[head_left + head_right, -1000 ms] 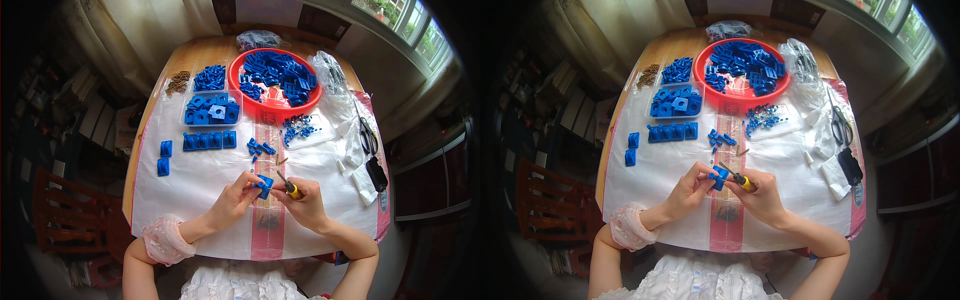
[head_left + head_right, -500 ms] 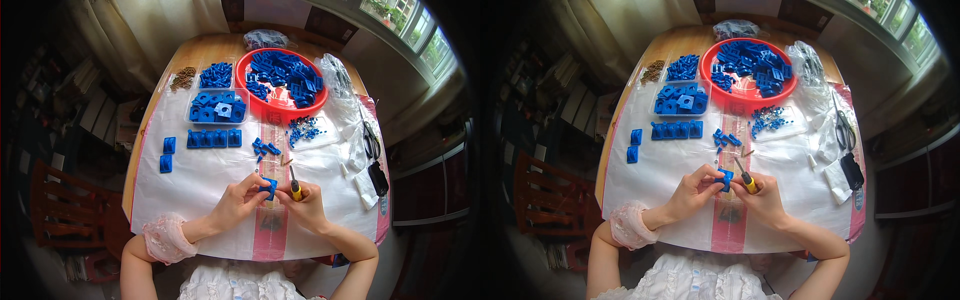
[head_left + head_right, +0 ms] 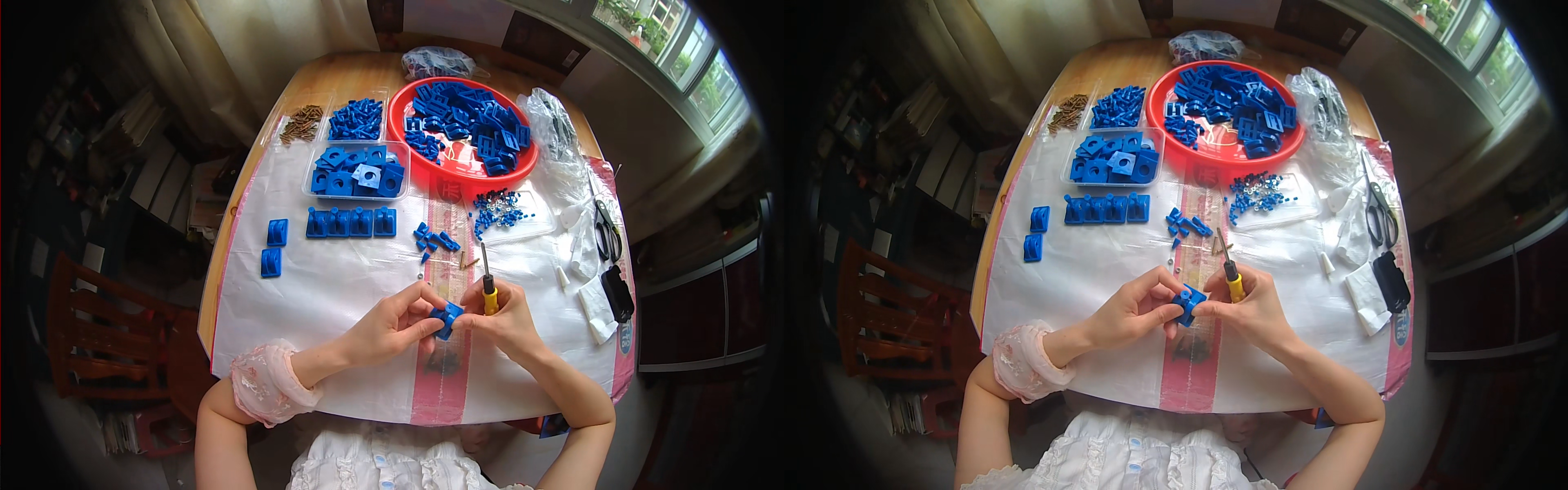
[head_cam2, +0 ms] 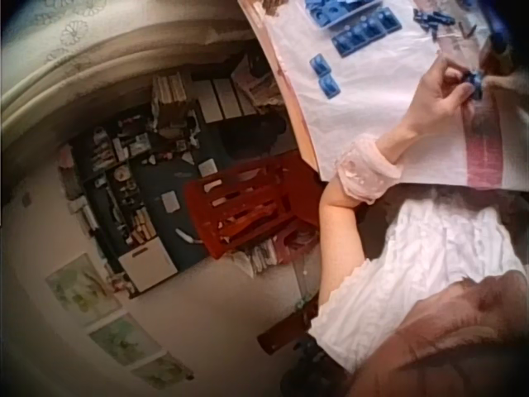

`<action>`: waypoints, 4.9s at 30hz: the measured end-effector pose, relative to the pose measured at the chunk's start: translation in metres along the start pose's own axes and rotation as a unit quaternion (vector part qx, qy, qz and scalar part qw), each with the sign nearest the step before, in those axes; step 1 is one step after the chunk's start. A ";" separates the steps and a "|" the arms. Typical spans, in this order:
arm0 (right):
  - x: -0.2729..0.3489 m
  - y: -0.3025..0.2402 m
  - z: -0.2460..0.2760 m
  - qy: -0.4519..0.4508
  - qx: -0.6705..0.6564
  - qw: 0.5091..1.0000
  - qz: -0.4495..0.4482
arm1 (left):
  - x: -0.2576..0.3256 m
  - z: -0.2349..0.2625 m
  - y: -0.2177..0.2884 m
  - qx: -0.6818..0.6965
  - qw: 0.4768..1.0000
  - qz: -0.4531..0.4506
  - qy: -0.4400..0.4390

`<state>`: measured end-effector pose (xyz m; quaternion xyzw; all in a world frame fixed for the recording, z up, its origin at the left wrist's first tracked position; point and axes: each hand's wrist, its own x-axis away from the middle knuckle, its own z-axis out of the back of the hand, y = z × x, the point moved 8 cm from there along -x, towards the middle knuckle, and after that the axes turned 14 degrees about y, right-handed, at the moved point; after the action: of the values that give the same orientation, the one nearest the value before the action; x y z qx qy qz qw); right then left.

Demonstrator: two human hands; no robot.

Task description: Assembling blue plastic components using a screwdriver.

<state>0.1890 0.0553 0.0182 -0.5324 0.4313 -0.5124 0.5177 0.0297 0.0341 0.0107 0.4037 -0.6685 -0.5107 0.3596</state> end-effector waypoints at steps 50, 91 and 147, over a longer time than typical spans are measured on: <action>0.005 -0.003 0.002 -0.045 0.002 0.996 0.081 | -0.028 0.026 0.052 -0.268 0.934 -0.176 0.158; 0.005 -0.010 -0.001 -0.016 0.055 0.994 0.094 | -0.029 0.022 0.000 -0.045 0.987 -0.008 0.151; 0.017 -0.064 0.010 0.154 0.304 0.856 0.389 | -0.042 0.065 0.003 0.088 0.954 -0.031 0.285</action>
<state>0.1964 0.0452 0.0838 -0.0513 0.5002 -0.4499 0.7381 -0.0117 0.0979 -0.0033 0.5832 -0.5675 -0.3245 0.4822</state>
